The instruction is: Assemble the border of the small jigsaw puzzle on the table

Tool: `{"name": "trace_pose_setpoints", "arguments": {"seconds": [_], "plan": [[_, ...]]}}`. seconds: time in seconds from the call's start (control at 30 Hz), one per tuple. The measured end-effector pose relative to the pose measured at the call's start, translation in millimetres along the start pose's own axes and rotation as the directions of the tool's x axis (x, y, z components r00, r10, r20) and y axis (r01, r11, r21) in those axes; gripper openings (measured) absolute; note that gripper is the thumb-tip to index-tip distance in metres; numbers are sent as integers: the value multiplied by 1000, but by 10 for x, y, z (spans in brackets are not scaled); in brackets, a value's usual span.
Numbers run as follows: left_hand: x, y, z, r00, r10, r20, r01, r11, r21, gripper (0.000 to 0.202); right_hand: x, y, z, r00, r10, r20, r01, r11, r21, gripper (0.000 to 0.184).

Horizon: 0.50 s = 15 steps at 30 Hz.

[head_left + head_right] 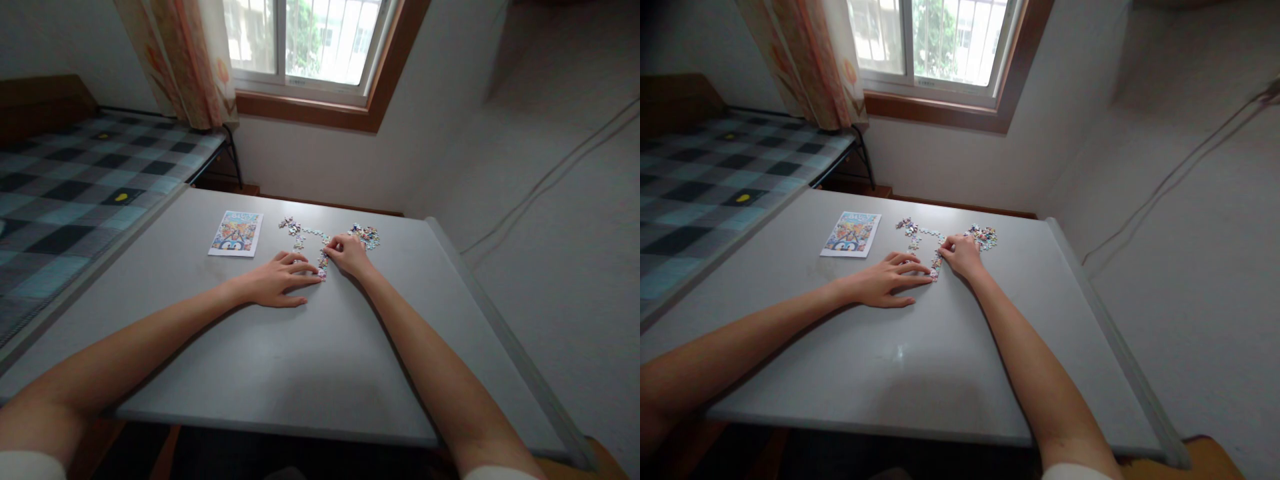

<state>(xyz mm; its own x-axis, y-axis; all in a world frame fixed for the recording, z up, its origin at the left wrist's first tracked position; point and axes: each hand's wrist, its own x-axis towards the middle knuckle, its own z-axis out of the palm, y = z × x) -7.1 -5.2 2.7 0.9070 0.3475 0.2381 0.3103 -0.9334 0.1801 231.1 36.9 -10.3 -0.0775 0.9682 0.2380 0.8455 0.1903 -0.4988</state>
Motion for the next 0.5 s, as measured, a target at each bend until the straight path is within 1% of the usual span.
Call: {"name": "trace_pose_setpoints", "arguments": {"seconds": [0.1,0.2,0.23,0.3,0.37,0.43,0.5], "plan": [[-4,-3,-3,1000,-1,-3,1,1000,4,54,-33,-7,7,997,-56,-44,58,998,32,13],[-8,-2,-9,1000,-1,-15,1,1000,5,54,-55,6,6,981,-133,-143,150,982,113,14],[-9,-1,-11,1000,-3,-21,3,1000,4,53,-57,13,3,975,-138,-177,163,977,135,13],[-8,3,-15,999,-9,-31,9,1000,4,52,-58,26,-1,970,-113,-216,146,979,145,14],[-6,6,-16,999,-15,-33,15,1000,7,50,-63,33,-2,976,-78,-206,102,989,110,15],[-3,6,-14,999,-17,-35,18,1000,8,50,-75,31,3,984,-59,-167,68,997,47,16],[-1,4,-11,999,-19,-34,19,1000,7,50,-91,21,9,990,-60,-126,59,998,-9,16]]}}
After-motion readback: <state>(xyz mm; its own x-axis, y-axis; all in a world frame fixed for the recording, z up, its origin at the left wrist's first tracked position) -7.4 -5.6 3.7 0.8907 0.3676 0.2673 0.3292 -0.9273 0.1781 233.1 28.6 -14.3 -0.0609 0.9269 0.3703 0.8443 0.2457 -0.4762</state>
